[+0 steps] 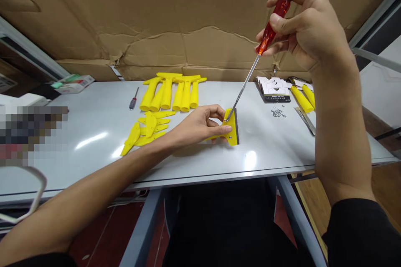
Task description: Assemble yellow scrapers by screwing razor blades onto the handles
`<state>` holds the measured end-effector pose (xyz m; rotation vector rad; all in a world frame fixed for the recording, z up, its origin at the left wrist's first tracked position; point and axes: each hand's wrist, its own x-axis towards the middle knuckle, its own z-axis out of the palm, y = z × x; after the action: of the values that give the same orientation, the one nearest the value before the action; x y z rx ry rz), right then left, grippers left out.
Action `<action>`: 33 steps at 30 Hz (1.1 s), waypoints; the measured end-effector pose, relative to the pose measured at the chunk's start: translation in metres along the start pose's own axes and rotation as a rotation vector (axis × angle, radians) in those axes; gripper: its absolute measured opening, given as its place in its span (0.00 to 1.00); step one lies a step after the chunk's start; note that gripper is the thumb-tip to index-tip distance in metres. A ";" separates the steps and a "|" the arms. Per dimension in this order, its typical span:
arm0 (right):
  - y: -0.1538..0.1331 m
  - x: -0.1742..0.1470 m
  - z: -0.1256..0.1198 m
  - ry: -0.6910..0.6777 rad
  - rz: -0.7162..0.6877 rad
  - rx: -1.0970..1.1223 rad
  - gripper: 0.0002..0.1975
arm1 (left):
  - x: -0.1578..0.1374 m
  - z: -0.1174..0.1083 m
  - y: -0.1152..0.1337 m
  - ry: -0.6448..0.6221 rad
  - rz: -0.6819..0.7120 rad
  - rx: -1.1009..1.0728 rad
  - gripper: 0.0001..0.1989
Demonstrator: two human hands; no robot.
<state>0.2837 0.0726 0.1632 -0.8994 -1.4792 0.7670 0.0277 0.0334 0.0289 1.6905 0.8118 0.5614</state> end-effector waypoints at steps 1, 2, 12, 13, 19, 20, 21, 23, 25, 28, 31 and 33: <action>0.001 0.000 -0.001 0.003 0.000 -0.004 0.17 | 0.000 0.000 0.000 0.001 -0.002 0.002 0.15; 0.001 0.001 -0.001 0.006 -0.002 -0.008 0.17 | 0.000 0.000 0.000 0.004 -0.005 0.004 0.15; -0.001 0.000 -0.003 0.034 -0.008 -0.055 0.19 | 0.000 -0.001 0.001 0.023 -0.034 0.012 0.17; -0.001 0.001 -0.004 0.037 -0.011 -0.061 0.18 | 0.000 -0.001 0.001 0.023 -0.030 0.011 0.16; -0.001 0.000 -0.003 0.020 -0.029 -0.071 0.16 | 0.000 0.000 -0.001 0.017 -0.024 0.000 0.15; -0.001 0.000 -0.002 0.024 -0.026 -0.073 0.16 | 0.000 0.000 -0.001 0.019 -0.022 0.001 0.15; -0.002 -0.001 -0.001 0.026 -0.022 -0.074 0.16 | 0.000 0.000 0.000 0.020 -0.021 0.001 0.14; -0.003 -0.001 -0.001 0.026 -0.018 -0.078 0.16 | 0.000 0.000 0.000 0.019 -0.025 -0.001 0.15; -0.002 0.000 -0.002 0.024 -0.017 -0.073 0.16 | 0.000 0.000 0.001 0.018 -0.031 0.007 0.15; 0.000 0.002 -0.005 -0.002 -0.035 -0.081 0.17 | -0.001 0.000 0.002 0.021 -0.033 0.035 0.15; 0.001 0.004 -0.006 -0.026 -0.042 -0.089 0.18 | -0.001 0.001 0.003 0.020 -0.032 0.030 0.16; 0.001 0.003 -0.005 -0.018 -0.035 -0.090 0.18 | -0.001 0.001 0.004 0.023 -0.035 0.013 0.17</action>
<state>0.2892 0.0752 0.1642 -0.9345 -1.5513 0.6887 0.0287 0.0315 0.0324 1.6814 0.8620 0.5527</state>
